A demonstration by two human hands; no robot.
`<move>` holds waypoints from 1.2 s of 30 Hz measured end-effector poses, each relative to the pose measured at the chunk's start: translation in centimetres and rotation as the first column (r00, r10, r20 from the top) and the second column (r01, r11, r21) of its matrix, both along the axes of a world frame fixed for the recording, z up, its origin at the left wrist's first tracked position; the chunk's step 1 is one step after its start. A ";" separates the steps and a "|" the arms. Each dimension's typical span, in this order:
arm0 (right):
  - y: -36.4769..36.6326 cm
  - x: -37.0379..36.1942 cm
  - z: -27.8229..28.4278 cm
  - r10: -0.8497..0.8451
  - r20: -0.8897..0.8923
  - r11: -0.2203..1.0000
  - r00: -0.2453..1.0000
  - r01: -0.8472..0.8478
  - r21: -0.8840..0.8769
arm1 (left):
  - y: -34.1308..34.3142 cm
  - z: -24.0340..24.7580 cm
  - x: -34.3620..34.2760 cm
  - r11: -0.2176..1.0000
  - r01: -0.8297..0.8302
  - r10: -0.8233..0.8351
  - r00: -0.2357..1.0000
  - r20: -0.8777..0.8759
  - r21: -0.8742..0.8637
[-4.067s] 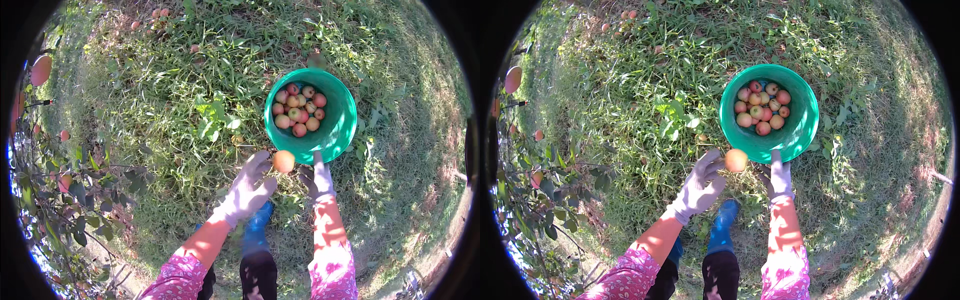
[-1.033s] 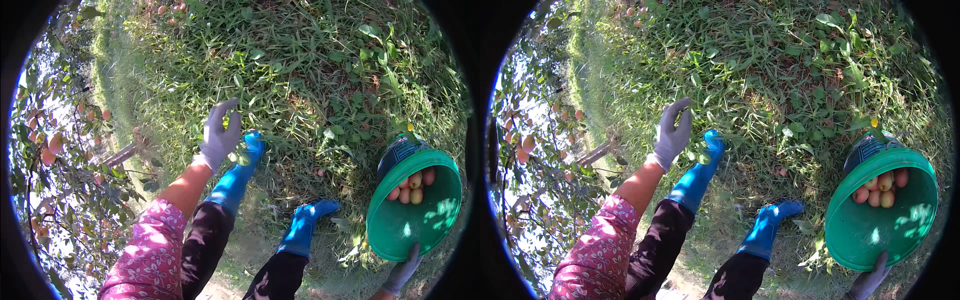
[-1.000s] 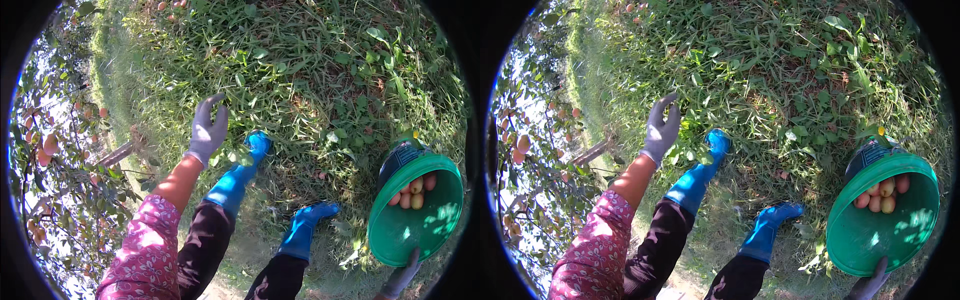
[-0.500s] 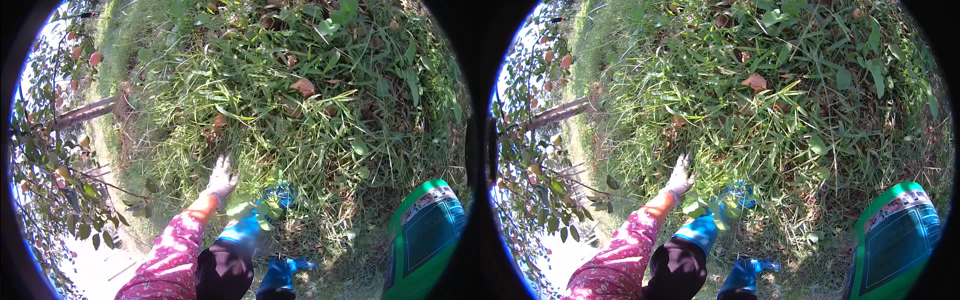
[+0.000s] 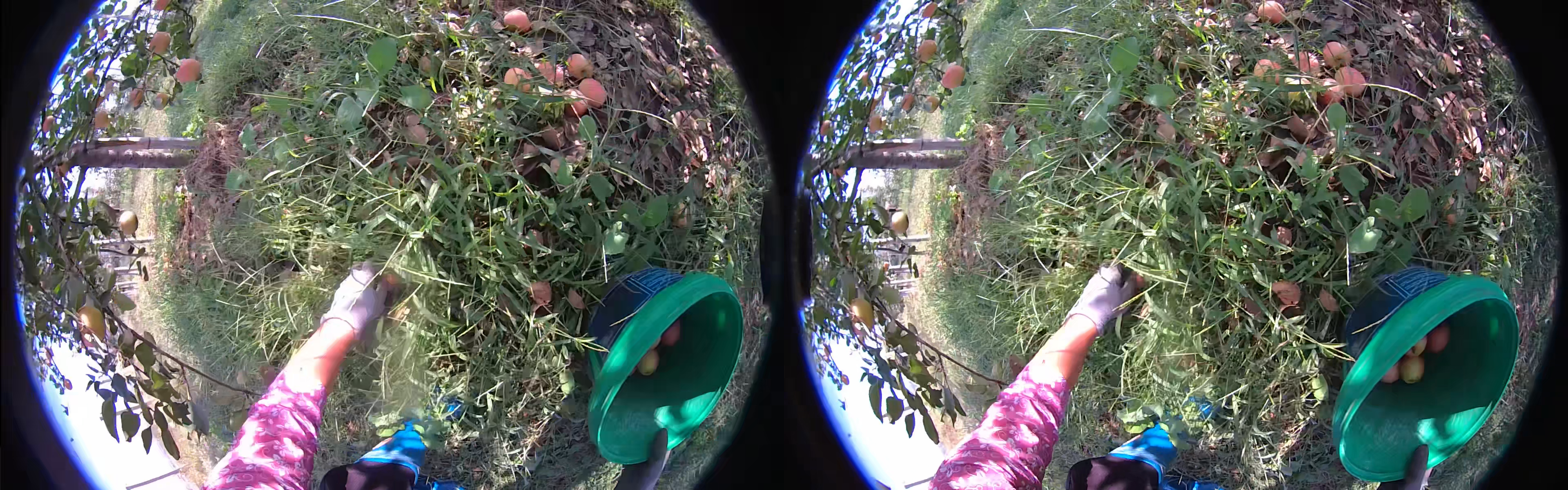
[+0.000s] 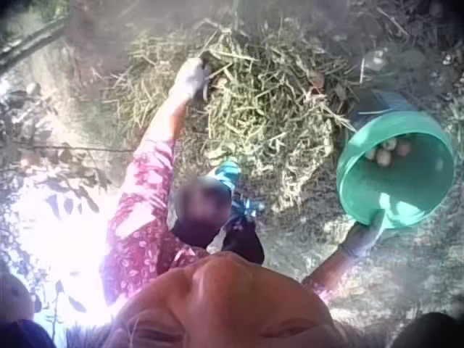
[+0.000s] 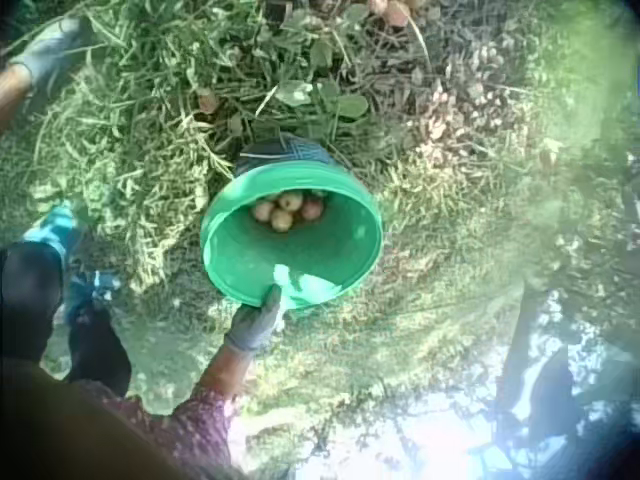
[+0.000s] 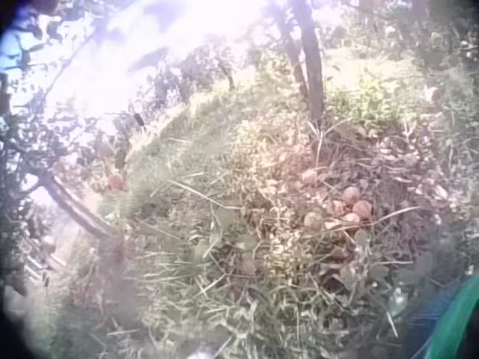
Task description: The person walks through an apple orchard and collects fallen apples from the ground, placing them into a green bucket. The person repeatedly bends to pick up apples and deposits them into the bucket while moving between trees.
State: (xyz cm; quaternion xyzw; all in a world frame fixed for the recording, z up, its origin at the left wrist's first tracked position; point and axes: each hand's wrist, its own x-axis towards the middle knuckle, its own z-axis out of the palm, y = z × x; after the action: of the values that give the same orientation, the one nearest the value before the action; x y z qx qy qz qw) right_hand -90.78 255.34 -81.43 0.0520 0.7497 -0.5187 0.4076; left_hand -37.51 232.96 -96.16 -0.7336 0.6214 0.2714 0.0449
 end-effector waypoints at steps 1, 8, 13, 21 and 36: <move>0.0 -0.1 -0.1 0.009 -0.007 0.999 1.000 -0.009 0.032 | -0.7 -2.0 0.6 0.948 -0.045 0.073 0.994 -0.077 0.314; -3.4 -0.9 2.7 0.043 0.003 0.999 0.999 -0.043 0.015 | 1.2 -6.8 1.8 0.955 0.158 -0.172 0.985 0.033 0.253; -3.3 -1.4 8.3 0.019 -0.081 0.988 0.997 -0.007 0.153 | -3.7 4.9 -2.1 0.955 0.064 -0.057 0.998 -0.030 0.289; 4.2 -5.9 8.9 0.042 -0.334 0.954 0.941 0.062 0.295 | -6.3 15.1 -6.9 0.995 -0.099 0.062 0.717 -0.694 -0.013; -4.7 -12.6 4.1 0.064 -0.217 0.992 0.974 -0.039 0.118 | -13.4 7.8 -27.9 0.765 0.305 0.621 -0.584 -0.522 0.568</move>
State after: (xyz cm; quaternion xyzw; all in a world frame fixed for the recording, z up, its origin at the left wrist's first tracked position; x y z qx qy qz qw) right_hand -103.38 250.65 -77.35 -0.0026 0.8194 -0.4673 0.3319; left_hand -65.40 219.55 -88.33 -0.1570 0.0381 0.9101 -0.3817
